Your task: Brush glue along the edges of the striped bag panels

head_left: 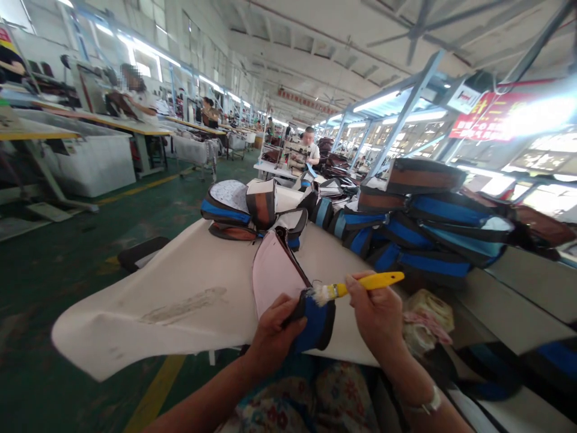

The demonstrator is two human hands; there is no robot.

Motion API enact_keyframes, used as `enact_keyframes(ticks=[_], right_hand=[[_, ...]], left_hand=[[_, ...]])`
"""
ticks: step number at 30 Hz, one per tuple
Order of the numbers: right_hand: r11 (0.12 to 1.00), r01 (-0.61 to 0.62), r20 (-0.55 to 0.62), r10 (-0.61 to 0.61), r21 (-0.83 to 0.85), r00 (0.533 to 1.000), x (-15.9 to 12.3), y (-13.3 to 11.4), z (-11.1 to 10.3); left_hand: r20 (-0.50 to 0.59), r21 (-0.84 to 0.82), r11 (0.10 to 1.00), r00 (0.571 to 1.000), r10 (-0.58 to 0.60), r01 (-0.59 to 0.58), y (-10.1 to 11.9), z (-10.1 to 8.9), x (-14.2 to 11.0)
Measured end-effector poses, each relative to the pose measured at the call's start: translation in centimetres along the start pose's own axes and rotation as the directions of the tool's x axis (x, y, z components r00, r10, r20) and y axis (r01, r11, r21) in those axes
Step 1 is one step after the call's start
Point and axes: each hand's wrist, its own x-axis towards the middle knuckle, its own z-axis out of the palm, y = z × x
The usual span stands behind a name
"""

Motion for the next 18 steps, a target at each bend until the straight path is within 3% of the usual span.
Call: enact_keyframes(ticks=[3, 5, 8, 10, 13, 15, 18], right_hand=[[0.998, 0.011, -0.064, -0.015, -0.065, 0.998, 0.6, 0.4, -0.1], [0.999, 0.023, -0.091, -0.02, 0.029, 0.996, 0.6, -0.1, -0.1], [0.983, 0.094, 0.017, -0.098, 0.16, 0.995, 0.0, -1.3, 0.5], [0.975, 0.205, 0.093, -0.213, 0.09, 0.973, -0.2, -1.5, 0.9], [0.945, 0.316, 0.061, -0.312, -0.088, 0.948, 0.2, -1.2, 0.1], [0.951, 0.282, -0.035, -0.289, -0.129, 0.957, 0.6, -1.1, -1.3], [0.974, 0.21, -0.146, -0.221, -0.085, 0.964, 0.8, -1.8, -3.1]], left_hand=[[0.042, 0.028, 1.0, 0.999, -0.002, 0.001, 0.2, -0.3, 0.0], [0.065, 0.039, 0.999, 0.998, 0.005, -0.008, 0.3, -0.3, 0.1], [0.073, 0.041, 0.999, 0.997, 0.03, -0.033, 0.4, 0.0, 0.3], [0.087, 0.072, 0.996, 0.995, 0.047, -0.054, 0.6, 0.2, 0.4], [0.136, 0.203, 0.97, 0.985, 0.106, -0.132, 1.0, 0.0, 0.5], [0.175, 0.353, 0.897, 0.961, 0.216, -0.266, 1.2, -0.1, 0.5], [0.286, 0.596, 0.621, 0.857, 0.428, -0.509, 1.4, 0.0, 0.7]])
